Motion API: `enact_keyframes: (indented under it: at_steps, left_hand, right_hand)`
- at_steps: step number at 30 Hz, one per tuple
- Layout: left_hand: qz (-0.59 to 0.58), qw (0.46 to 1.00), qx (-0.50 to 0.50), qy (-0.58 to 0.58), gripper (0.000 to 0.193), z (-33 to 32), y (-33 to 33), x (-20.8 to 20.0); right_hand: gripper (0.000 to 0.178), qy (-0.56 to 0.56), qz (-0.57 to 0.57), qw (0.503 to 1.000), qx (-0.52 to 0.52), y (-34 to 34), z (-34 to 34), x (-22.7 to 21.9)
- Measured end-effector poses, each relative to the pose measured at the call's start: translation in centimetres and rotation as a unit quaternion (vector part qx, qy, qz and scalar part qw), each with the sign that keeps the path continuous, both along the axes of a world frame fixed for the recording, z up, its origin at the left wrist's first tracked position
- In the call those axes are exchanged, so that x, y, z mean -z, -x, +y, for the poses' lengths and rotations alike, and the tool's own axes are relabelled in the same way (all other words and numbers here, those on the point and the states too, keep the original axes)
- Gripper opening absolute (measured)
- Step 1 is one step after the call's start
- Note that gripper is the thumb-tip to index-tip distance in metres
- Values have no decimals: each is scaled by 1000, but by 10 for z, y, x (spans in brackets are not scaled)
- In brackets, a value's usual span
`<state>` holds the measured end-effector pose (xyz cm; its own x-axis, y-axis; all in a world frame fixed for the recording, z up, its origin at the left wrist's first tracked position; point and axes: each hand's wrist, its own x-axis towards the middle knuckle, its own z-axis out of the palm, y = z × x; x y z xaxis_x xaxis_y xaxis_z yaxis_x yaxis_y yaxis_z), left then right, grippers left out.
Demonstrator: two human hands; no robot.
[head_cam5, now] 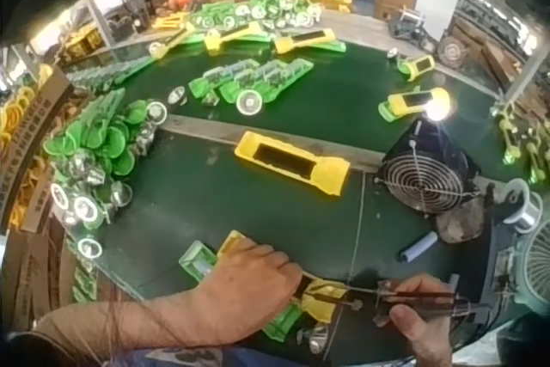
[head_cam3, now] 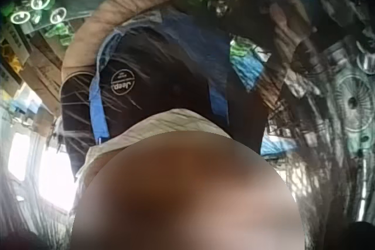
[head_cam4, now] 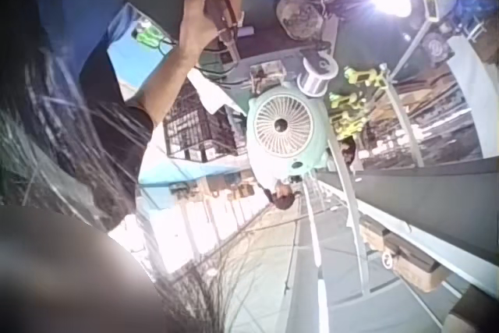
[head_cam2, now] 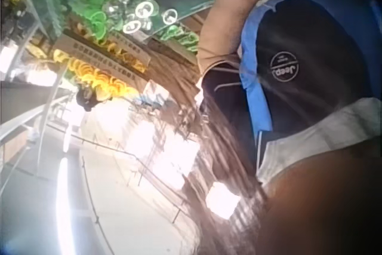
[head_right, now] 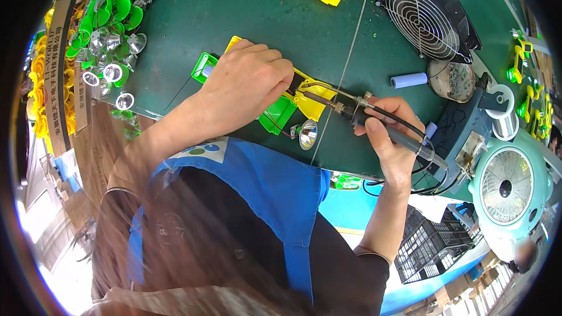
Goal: Soldering electronic components and wires to assemble solar-powered flashlight parts.
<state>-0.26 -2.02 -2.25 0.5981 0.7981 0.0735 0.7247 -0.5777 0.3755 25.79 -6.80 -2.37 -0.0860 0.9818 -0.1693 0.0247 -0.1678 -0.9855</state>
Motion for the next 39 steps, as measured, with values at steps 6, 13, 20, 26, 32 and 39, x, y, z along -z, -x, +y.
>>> enact_keyframes:
  at_steps: [6, 13, 20, 26, 32, 39]
  left_hand:
    - [8, 1000, -8, 2, 8, 0, -1, -1]
    - [31, 1000, 0, -6, 8, 0, -2, -4]
    - [16, 1000, -7, -7, 7, 0, -2, -2]
    - [8, 1000, -3, -4, 7, 0, -2, -2]
    - [-2, 1000, -4, -26, 8, -2, -1, 0]
    - [16, 999, -3, -42, 7, -4, -1, -1]
  right_hand:
    - [45, -124, -27, 987, 102, 11, -6, 8]
    - [39, -251, -82, 963, 51, 54, -21, 30]
    - [30, -253, -64, 964, 43, 67, -22, 39]
    - [35, -214, -10, 974, 79, 67, -27, 37]
    - [40, -212, -17, 964, 162, 63, -26, 44]
    - [38, -210, -15, 959, 187, 61, -26, 49]
